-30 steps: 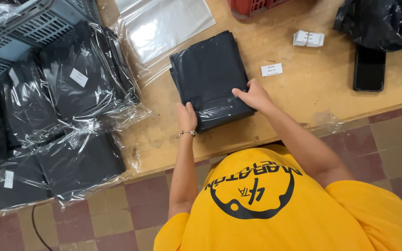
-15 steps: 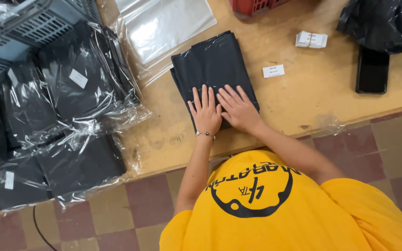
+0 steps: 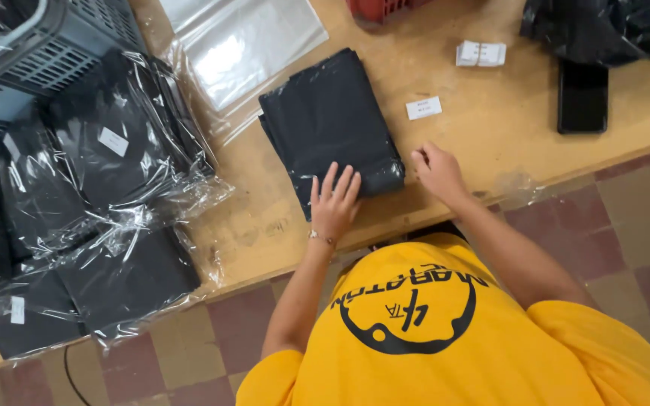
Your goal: The person repeatedly takes black folded items from a red basket, places them into clear plastic bags, seals the bags, and affixes small white labels. The packaged items are stacked on the table. The person also handles empty plastic bags and labels throughout the process.
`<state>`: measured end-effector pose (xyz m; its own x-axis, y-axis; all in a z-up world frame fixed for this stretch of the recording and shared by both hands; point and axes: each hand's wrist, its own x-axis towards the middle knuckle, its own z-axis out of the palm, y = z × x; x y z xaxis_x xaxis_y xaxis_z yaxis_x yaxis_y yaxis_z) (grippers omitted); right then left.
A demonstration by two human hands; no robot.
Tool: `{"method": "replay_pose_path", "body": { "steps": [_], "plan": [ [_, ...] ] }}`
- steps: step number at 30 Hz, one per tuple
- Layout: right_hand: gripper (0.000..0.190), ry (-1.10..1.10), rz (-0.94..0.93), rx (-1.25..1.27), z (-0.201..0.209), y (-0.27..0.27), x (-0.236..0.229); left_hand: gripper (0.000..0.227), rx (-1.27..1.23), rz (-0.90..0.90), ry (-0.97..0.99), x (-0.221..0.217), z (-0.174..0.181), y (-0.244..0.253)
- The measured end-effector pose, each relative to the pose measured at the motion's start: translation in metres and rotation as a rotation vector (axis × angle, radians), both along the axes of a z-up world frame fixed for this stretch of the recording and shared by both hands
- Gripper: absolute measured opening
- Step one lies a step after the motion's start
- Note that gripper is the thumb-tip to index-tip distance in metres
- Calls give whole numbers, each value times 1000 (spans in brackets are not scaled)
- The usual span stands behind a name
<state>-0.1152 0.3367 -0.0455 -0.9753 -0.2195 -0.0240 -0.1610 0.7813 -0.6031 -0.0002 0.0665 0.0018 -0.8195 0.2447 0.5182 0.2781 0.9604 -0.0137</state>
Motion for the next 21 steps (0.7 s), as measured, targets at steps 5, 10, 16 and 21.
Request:
{"method": "replay_pose_path", "body": {
  "steps": [5, 10, 16, 21],
  "plan": [
    [71, -809, -26, -496, 75, -30, -18, 31, 329, 17, 96, -27, 5, -12],
    [58, -760, 17, -739, 43, -91, -61, 33, 58, -10, 228, -16, 17, 6],
    [34, -403, 263, -649, 34, -86, -76, 45, -110, 51, 112, 14, 5, -7],
    [32, -228, 389, -395, 44, -92, -69, 56, -144, -1, 64, 24, 21, -20]
  ]
}}
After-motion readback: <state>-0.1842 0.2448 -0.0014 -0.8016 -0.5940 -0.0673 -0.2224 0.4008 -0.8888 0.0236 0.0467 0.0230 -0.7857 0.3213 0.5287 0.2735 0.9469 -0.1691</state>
